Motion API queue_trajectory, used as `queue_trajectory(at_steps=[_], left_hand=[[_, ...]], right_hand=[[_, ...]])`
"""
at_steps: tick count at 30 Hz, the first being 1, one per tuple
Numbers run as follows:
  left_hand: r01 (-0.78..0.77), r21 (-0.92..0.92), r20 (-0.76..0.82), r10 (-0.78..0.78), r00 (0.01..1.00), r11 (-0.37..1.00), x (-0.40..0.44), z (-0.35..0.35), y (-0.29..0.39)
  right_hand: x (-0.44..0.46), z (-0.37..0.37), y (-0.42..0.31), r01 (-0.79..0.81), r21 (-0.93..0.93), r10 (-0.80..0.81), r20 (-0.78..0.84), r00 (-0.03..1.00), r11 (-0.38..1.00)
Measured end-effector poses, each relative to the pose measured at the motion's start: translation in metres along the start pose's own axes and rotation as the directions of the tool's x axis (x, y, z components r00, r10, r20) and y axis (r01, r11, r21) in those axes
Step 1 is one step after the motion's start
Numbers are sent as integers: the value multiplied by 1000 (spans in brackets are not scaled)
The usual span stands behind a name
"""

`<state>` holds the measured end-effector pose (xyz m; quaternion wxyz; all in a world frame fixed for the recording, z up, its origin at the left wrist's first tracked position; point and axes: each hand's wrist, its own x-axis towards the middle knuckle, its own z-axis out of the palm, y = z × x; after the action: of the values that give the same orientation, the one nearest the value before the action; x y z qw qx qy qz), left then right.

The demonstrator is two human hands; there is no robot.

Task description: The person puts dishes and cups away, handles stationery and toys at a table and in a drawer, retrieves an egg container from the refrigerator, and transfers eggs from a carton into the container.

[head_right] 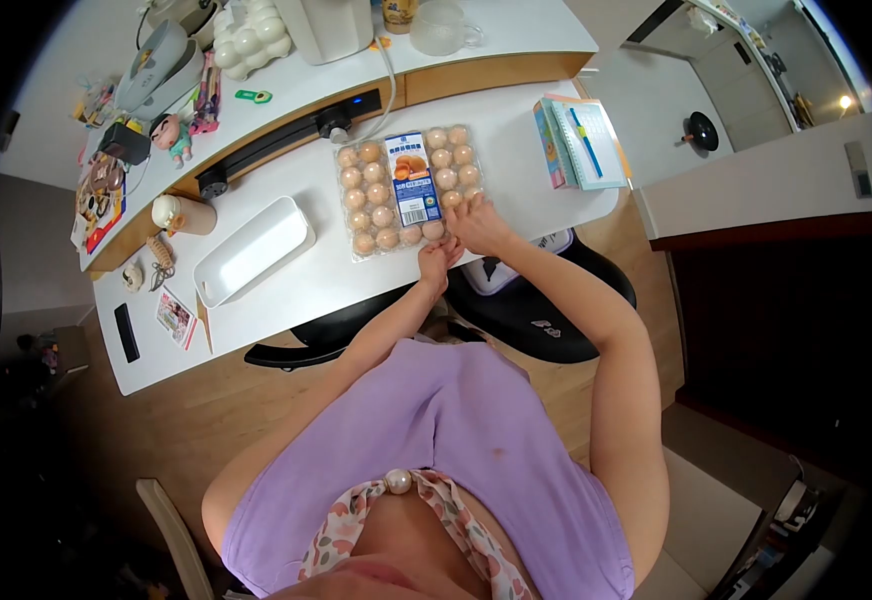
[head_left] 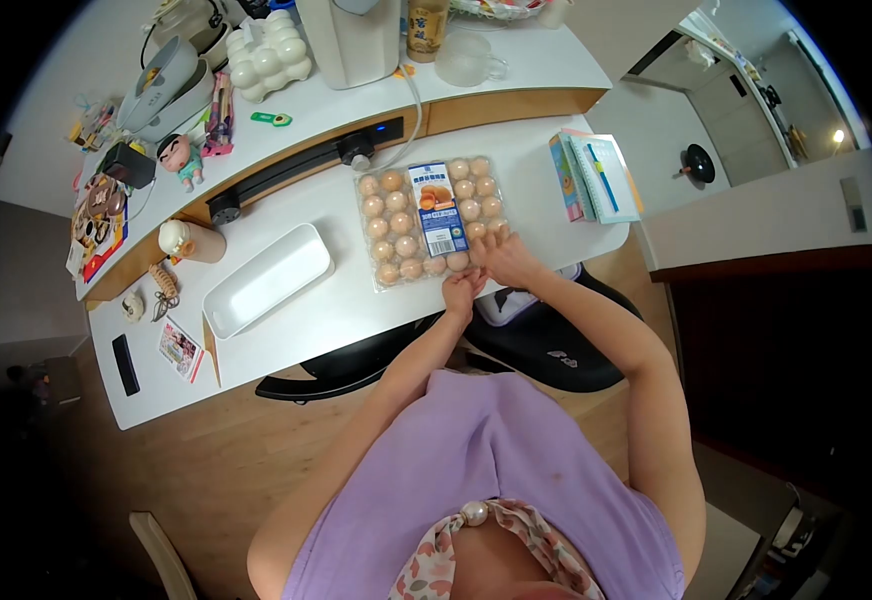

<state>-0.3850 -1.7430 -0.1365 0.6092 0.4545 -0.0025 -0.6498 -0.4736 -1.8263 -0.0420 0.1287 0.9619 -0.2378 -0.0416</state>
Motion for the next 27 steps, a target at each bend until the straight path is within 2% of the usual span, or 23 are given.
queue_trajectory(at_steps=[8,12,14,18,21,24,26,27], left_hand=[[-4,2,-2,4,1000,1000,-2,2,3],[9,12,-30,-9,1000,1000,2,-1,-2],[11,49,-15,-10,1000,999,1,-2,-1],[7,152,65,-17,998,988,7,-13,-4],[55,106,100,-66,993,993,-2,-18,4],[69,159,78,-82,994,985,-17,-34,27],[12,172,35,-19,999,985,-23,-53,41],[-16,181,16,14,1000,983,-25,-62,47]], right_hand=[[2,-5,6,-29,106,25,39,999,994],[1,-13,1,-66,91,64,27,998,994],[-1,-12,-3,-65,65,68,-38,997,996],[-5,-12,-10,-106,82,109,-39,993,991],[-8,-10,-13,-137,111,142,-35,989,984],[-9,-19,-12,-163,130,167,-26,986,978],[-7,-22,-16,-170,181,178,-33,983,969],[-2,-21,-19,-94,228,112,-67,991,969]])
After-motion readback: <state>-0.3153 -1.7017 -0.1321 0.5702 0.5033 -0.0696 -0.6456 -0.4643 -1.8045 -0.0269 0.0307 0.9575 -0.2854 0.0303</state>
